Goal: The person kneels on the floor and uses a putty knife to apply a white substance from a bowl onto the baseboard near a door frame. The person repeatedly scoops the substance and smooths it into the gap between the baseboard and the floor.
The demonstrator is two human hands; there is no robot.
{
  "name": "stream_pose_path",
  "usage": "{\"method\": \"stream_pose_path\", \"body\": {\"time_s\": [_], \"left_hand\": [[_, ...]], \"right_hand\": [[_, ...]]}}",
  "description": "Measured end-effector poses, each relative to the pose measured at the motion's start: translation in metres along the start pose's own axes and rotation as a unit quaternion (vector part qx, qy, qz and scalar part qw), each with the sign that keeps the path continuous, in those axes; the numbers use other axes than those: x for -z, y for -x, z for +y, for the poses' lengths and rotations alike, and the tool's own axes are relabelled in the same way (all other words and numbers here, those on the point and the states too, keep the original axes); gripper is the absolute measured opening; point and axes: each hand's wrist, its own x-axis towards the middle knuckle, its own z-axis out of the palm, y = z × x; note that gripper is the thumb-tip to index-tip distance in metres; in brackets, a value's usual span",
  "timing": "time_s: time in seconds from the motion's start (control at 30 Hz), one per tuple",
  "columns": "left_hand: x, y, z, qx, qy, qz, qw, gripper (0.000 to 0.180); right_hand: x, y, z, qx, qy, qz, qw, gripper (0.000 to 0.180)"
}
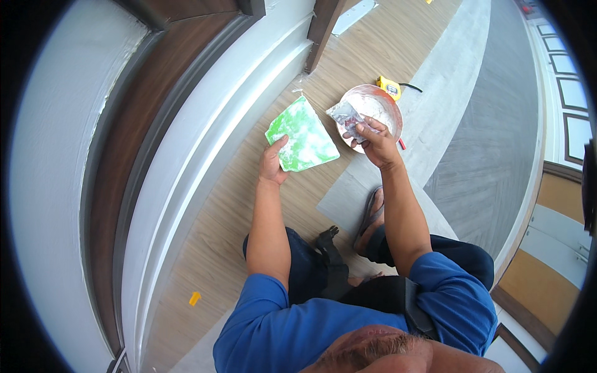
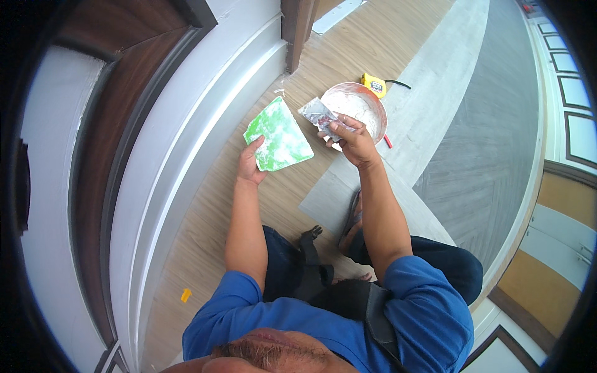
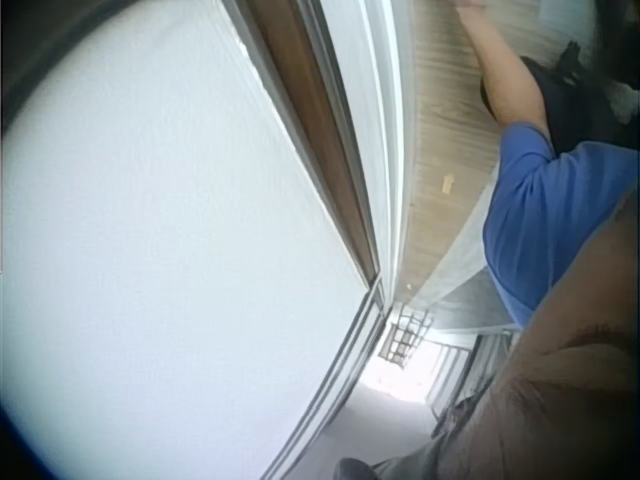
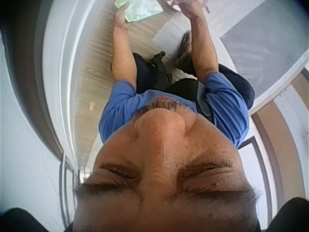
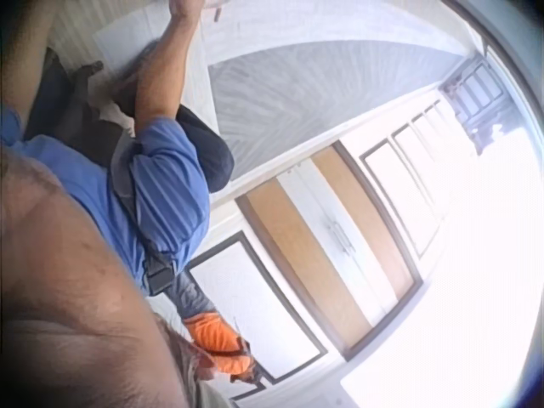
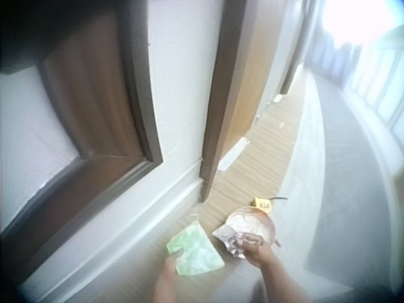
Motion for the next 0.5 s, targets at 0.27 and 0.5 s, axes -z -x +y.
{"method": "stream_pose_path", "body": {"time_s": [0.27, 0.5], "left_hand": [[-0.005, 0.004, 0.002, -0.006, 0.042, 0.006, 0.999, 0.047], [-0.012, 0.004, 0.000, -0.010, 0.081, 0.009, 0.997, 0.045]], "right_hand": [[-0.022, 0.007, 0.014, 0.092, 0.267, 0.006, 0.959, 0.028], [-0.030, 0.008, 0.044, 0.266, 0.392, 0.010, 0.881, 0.035]]}}
